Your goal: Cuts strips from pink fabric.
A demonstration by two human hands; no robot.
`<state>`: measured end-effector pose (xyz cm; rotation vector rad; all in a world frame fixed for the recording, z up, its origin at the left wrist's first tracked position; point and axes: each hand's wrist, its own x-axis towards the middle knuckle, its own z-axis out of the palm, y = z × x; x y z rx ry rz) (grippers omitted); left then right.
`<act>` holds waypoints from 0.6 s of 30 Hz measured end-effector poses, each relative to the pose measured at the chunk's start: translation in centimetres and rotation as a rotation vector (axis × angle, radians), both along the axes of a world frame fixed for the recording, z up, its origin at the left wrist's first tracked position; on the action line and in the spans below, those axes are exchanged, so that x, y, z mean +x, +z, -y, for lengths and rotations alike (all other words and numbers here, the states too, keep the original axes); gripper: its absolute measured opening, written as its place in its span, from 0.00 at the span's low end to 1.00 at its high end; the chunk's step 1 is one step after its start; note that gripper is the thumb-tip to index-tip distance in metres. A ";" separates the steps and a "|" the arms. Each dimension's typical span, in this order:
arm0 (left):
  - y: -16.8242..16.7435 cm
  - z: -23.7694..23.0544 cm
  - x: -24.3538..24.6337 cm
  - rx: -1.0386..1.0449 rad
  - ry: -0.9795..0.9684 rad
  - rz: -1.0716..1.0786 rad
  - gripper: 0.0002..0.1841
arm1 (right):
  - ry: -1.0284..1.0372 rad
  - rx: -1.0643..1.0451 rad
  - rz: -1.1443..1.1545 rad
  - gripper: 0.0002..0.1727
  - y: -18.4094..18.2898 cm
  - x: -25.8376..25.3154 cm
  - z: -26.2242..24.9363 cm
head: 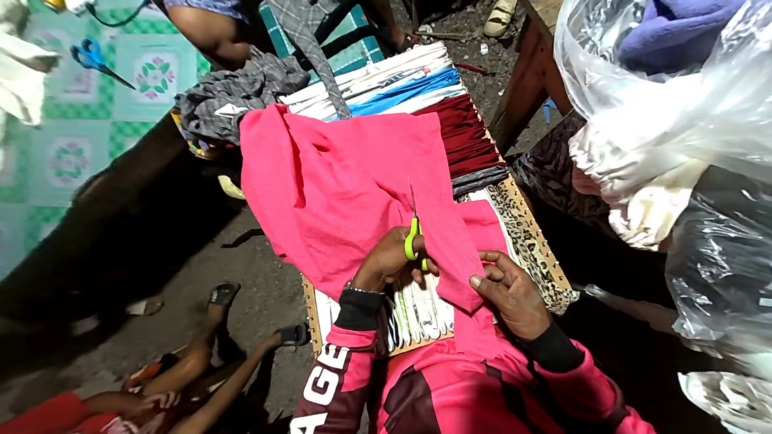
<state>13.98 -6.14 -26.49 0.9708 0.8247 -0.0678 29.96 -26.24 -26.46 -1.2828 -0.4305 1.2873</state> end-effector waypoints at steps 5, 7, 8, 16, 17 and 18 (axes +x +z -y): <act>-0.3 -0.6 0.0 0.020 -0.029 0.017 0.15 | -0.005 0.005 0.008 0.24 -0.1 0.0 0.1; -0.2 -0.4 0.0 0.023 -0.026 0.009 0.12 | -0.007 0.009 0.004 0.23 -0.1 0.0 0.2; -0.2 -0.3 0.0 0.030 -0.013 0.002 0.10 | -0.008 0.011 -0.001 0.23 -0.1 0.1 0.1; -0.1 0.2 0.2 0.034 0.074 -0.005 0.11 | -0.001 0.005 0.004 0.24 -0.1 0.1 0.2; 0.0 0.0 0.3 0.025 0.064 -0.007 0.12 | 0.003 0.000 0.007 0.24 -0.1 0.1 0.2; 0.0 -0.2 0.4 0.022 0.054 -0.002 0.13 | 0.006 -0.002 0.008 0.24 0.0 0.1 0.3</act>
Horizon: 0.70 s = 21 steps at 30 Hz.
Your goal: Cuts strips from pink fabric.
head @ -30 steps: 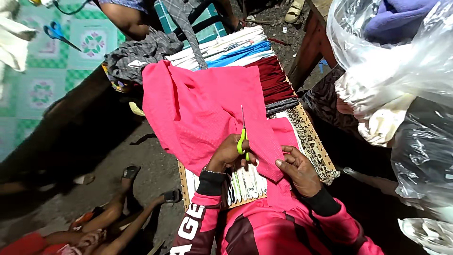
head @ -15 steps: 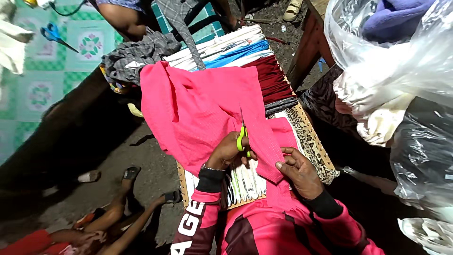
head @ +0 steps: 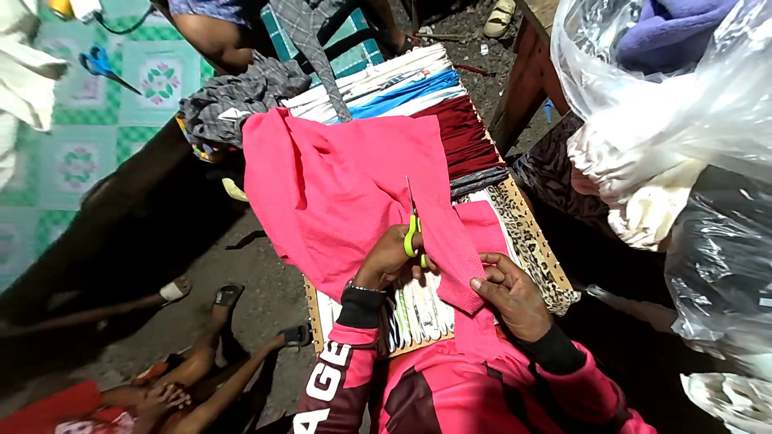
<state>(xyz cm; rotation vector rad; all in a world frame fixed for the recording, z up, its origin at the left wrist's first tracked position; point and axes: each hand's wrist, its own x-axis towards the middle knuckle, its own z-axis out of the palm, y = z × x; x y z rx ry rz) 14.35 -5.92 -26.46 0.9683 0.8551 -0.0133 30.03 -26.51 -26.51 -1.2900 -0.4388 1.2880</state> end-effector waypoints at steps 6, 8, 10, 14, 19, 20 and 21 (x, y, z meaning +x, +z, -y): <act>-0.1 -1.4 0.4 0.062 -0.052 -0.056 0.14 | -0.016 -0.003 0.007 0.24 -0.1 0.0 0.3; 0.2 -1.6 0.5 0.066 -0.050 -0.052 0.13 | -0.016 -0.004 0.013 0.24 -0.2 0.0 0.3; 0.2 -1.7 0.4 0.058 -0.062 -0.037 0.12 | -0.019 0.003 0.011 0.24 -0.2 0.1 0.3; -0.2 -1.7 0.1 0.068 -0.086 -0.027 0.12 | -0.019 -0.004 0.014 0.24 -0.2 0.1 0.2; -0.5 -1.5 0.1 0.063 -0.057 -0.033 0.12 | -0.029 -0.005 0.002 0.24 -0.2 0.2 0.3; -0.5 -1.5 0.2 0.062 -0.049 -0.034 0.12 | -0.030 -0.009 0.002 0.24 -0.2 0.3 0.3; -0.4 -1.5 0.3 0.057 -0.040 -0.034 0.11 | -0.030 -0.015 0.001 0.24 -0.2 0.3 0.4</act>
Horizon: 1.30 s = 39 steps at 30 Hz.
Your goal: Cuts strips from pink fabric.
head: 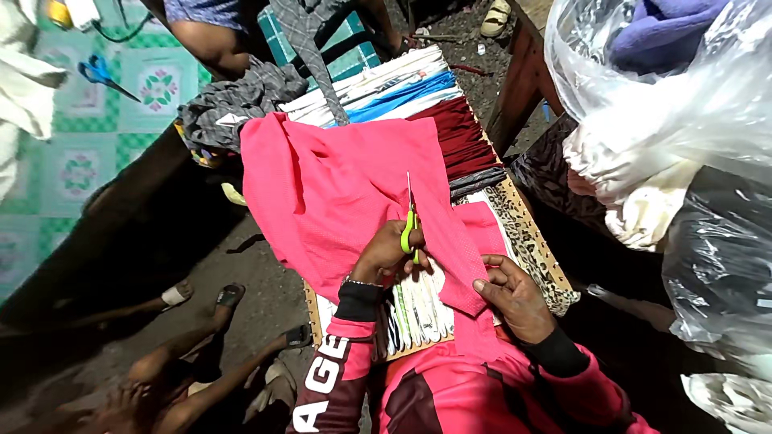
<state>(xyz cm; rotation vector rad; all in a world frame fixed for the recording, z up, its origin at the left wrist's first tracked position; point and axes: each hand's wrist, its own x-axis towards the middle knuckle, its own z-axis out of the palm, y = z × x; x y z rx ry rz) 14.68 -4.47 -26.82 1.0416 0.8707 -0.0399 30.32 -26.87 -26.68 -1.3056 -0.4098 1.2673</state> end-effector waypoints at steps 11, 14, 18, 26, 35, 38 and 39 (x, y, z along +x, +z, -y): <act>1.6 -1.1 0.6 0.078 -0.034 -0.019 0.12 | 0.008 0.003 -0.004 0.24 -0.2 -0.1 0.4; 1.6 -1.1 0.6 0.099 -0.041 -0.004 0.11 | 0.001 0.004 0.002 0.23 -0.1 0.0 0.5; 0.2 -1.5 0.4 0.054 -0.050 0.041 0.10 | 0.001 0.006 0.002 0.23 -0.2 0.1 0.6; 0.2 -1.4 0.8 0.049 -0.028 0.006 0.11 | -0.009 -0.017 0.007 0.24 -0.1 0.1 1.2; 1.0 -1.9 0.7 -0.001 0.010 -0.031 0.15 | -0.007 -0.009 0.007 0.24 0.2 -0.2 1.5; 1.4 -1.9 0.6 0.039 -0.016 0.009 0.12 | -0.012 -0.004 0.006 0.24 0.2 -0.2 1.6; 1.5 -1.8 0.7 0.052 -0.022 0.026 0.11 | -0.014 -0.005 0.007 0.24 0.2 -0.2 1.6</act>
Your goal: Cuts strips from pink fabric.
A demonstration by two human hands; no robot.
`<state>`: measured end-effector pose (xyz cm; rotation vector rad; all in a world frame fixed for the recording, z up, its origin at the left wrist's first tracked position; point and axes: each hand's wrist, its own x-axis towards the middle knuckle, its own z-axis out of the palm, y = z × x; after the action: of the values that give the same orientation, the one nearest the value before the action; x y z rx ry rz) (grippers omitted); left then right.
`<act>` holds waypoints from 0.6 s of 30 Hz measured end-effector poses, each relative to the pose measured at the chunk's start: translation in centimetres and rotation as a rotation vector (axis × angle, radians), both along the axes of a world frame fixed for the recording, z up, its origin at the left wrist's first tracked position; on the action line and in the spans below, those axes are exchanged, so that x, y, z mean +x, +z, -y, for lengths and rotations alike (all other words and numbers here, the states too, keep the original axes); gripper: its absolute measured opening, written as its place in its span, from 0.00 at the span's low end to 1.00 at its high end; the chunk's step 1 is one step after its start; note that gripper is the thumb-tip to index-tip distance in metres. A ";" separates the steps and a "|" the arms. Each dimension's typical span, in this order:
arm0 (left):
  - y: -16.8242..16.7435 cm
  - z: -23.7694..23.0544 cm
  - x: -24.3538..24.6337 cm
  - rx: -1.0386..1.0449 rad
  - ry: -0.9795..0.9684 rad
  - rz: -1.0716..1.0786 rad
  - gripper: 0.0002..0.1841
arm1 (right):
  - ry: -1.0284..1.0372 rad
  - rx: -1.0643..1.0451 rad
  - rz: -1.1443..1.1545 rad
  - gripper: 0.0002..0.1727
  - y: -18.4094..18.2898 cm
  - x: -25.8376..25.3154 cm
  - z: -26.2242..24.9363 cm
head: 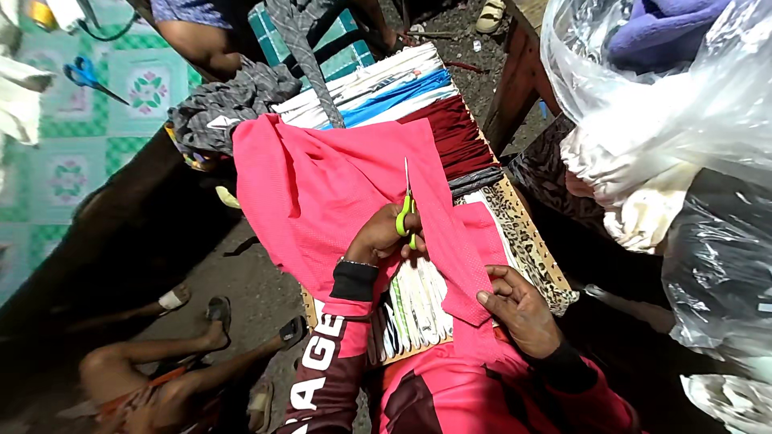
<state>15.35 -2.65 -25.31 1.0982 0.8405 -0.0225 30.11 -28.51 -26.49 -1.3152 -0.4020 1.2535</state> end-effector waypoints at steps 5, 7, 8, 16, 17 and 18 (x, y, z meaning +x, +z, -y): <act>-0.1 0.4 0.3 0.008 0.000 -0.011 0.08 | 0.069 -0.075 0.081 0.24 -0.4 0.3 0.7; -0.9 0.4 0.4 -0.039 0.012 -0.001 0.08 | 0.221 -0.123 0.239 0.22 -0.5 1.1 1.0; -1.1 0.4 0.3 -0.059 0.018 0.006 0.08 | 0.309 -0.144 0.361 0.21 -0.4 1.7 0.8; 0.0 1.3 -1.3 -0.182 -0.003 0.233 0.14 | 0.020 0.013 0.487 0.22 1.3 5.6 -11.6; 0.2 1.6 -1.3 -0.177 -0.007 0.242 0.15 | 0.030 0.024 0.350 0.25 0.4 5.4 -14.1; 0.5 1.8 -1.4 -0.172 -0.012 0.249 0.16 | 0.054 0.021 0.209 0.28 -0.5 4.9 -16.3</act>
<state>13.95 -4.49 -24.84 0.9215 0.5975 0.0310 35.03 -12.26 -26.95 -1.4306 -0.6008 1.1561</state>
